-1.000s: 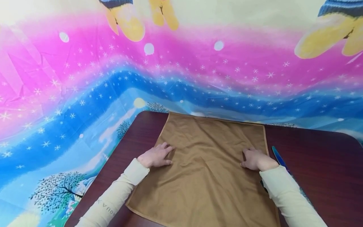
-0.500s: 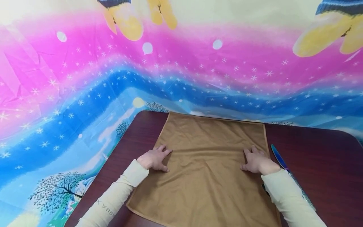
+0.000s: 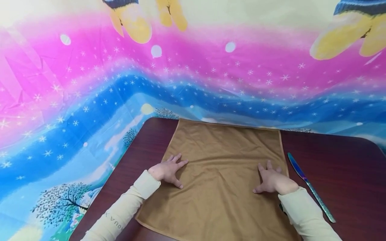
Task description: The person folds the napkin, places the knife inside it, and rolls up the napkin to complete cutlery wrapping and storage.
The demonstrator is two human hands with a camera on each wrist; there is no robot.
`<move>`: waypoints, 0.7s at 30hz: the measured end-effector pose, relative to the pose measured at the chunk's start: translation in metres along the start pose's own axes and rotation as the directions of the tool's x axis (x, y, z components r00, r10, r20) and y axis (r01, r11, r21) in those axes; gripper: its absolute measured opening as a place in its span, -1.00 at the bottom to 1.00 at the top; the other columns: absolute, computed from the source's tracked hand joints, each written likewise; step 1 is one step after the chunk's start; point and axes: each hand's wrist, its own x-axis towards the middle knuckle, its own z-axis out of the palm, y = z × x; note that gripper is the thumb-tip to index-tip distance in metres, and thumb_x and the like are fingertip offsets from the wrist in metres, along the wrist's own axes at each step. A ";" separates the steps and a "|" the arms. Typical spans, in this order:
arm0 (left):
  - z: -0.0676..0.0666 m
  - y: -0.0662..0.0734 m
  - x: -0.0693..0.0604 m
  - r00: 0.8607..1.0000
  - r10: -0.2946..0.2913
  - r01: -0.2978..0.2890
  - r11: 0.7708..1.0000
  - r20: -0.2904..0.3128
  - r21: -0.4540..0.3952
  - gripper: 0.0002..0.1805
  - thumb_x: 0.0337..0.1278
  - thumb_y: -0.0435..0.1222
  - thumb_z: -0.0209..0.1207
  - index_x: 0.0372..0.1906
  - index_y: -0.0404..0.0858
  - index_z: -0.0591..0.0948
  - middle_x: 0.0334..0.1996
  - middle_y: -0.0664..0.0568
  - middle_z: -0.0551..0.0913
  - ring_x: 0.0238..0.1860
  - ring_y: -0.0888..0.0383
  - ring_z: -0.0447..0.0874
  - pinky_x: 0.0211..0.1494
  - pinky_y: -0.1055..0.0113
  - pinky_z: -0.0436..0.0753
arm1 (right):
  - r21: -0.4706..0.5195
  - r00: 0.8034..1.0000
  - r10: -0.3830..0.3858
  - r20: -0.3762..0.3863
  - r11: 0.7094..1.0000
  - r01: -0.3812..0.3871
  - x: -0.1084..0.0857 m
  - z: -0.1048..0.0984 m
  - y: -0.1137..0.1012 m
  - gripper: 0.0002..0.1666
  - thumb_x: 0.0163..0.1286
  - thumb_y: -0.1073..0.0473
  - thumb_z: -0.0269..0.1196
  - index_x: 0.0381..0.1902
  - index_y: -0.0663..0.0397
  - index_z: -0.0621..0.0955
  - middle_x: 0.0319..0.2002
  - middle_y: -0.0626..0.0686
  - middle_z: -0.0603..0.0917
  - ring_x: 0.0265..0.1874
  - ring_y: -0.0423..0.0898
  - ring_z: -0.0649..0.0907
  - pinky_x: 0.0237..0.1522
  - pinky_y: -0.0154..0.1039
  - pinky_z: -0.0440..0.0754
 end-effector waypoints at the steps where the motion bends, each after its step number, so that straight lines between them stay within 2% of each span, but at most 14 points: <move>1: 0.001 0.000 0.000 1.000 -0.002 0.002 1.000 0.000 -0.002 0.13 -0.31 0.18 0.46 0.48 0.11 0.18 0.54 -0.08 -0.03 0.51 -0.25 -0.04 0.31 -0.15 0.39 | 0.004 1.000 -0.007 -0.005 1.000 0.007 0.000 0.001 0.002 0.28 0.00 -0.22 0.45 0.37 0.54 0.14 0.29 0.75 -0.08 0.16 0.80 0.01 0.10 0.52 0.19; 9: 0.001 0.000 -0.003 1.000 -0.015 0.015 0.999 0.016 -0.034 0.16 -0.31 0.17 0.47 0.50 0.13 0.13 0.56 -0.10 -0.09 0.51 -0.28 -0.08 0.31 -0.18 0.38 | 0.016 1.000 -0.009 -0.024 1.000 0.009 -0.006 0.006 -0.001 0.27 0.04 -0.20 0.43 0.37 0.55 0.11 0.30 0.75 -0.09 0.17 0.81 -0.02 0.08 0.51 0.23; 13: 0.002 0.000 -0.006 1.000 0.004 -0.003 0.999 0.024 -0.048 0.13 -0.24 0.18 0.43 0.51 0.13 0.11 0.56 -0.10 -0.11 0.53 -0.25 -0.13 0.32 -0.21 0.34 | 0.009 1.000 -0.004 -0.010 1.000 0.004 -0.012 0.009 -0.007 0.27 0.07 -0.23 0.41 0.38 0.54 0.11 0.30 0.75 -0.11 0.16 0.81 -0.02 0.06 0.51 0.25; 18: 0.006 0.000 -0.013 0.998 0.040 -0.038 0.998 0.039 -0.055 0.13 -0.21 0.21 0.40 0.52 0.15 0.08 0.56 -0.08 -0.13 0.54 -0.21 -0.17 0.37 -0.23 0.24 | -0.015 1.000 -0.011 -0.010 1.000 0.011 -0.020 0.016 -0.013 0.34 -0.11 -0.21 0.52 0.37 0.51 0.14 0.28 0.77 -0.07 0.12 0.82 0.06 0.05 0.51 0.25; 21: 0.009 0.000 -0.015 0.999 0.040 -0.039 0.998 0.037 -0.044 0.14 -0.24 0.21 0.41 0.51 0.16 0.09 0.56 -0.06 -0.13 0.55 -0.19 -0.17 0.35 -0.22 0.28 | -0.039 0.999 -0.016 -0.034 0.999 0.014 -0.024 0.022 -0.012 0.36 -0.24 -0.13 0.59 0.34 0.51 0.19 0.25 0.78 -0.03 0.08 0.81 0.13 0.02 0.49 0.32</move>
